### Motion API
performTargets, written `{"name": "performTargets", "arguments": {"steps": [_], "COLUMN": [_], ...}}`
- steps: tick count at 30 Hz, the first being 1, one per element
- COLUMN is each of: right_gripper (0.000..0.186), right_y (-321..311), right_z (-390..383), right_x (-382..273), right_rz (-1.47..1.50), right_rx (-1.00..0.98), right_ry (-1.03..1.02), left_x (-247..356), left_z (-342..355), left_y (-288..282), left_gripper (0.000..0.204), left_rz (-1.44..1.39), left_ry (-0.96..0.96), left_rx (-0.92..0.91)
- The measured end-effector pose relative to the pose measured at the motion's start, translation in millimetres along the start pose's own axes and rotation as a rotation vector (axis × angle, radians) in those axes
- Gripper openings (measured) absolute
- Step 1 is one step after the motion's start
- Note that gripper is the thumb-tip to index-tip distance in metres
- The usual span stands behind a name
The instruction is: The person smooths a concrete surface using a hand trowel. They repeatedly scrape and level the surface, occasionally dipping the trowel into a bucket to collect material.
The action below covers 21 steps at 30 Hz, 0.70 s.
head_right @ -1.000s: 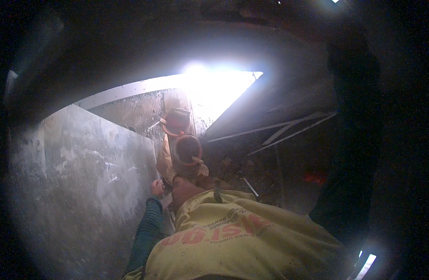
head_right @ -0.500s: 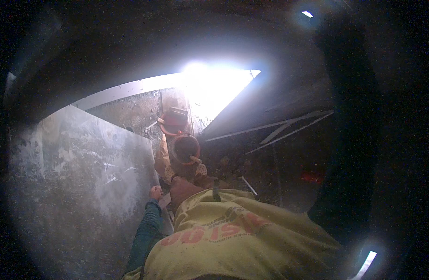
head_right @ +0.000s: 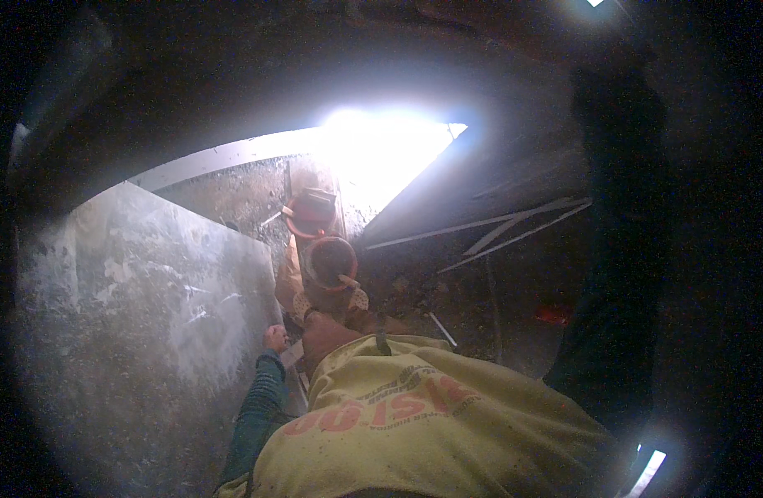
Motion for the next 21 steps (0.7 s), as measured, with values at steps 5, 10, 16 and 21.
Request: {"name": "performTargets", "arguments": {"steps": [5, 10, 16, 21], "right_gripper": [0.042, 0.038, 0.042, 0.045], "right_y": [-2, -5, -5, -9], "right_z": [9, 4, -16, -44], "right_x": [21, 26, 17, 47], "right_rz": [-0.146, -0.118, 0.018, 0.109], "right_rx": [-0.069, -0.057, -0.106, -0.111], "right_ry": [-0.002, 0.249, 0.142, 0.23], "left_x": [-5, -5, -16, -29], "left_z": [2, 6, 10, 21], "left_y": [2, 4, 1, 1], "left_gripper": [0.027, 0.027, 0.025, 0.026], "left_rz": [0.041, -0.082, -0.043, -0.161], "left_ry": [-0.031, 0.005, -0.033, -0.038], "left_rx": [-0.005, -0.043, -0.072, -0.067]}}
Point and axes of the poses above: each hand's wrist, its own z-axis towards the middle knuckle, its own y-axis out of the palm, x = y × z, the point moved 5 cm from there along z, towards the middle knuckle, and after that the axes turned 1 degree about z, right-handed, at the moved point
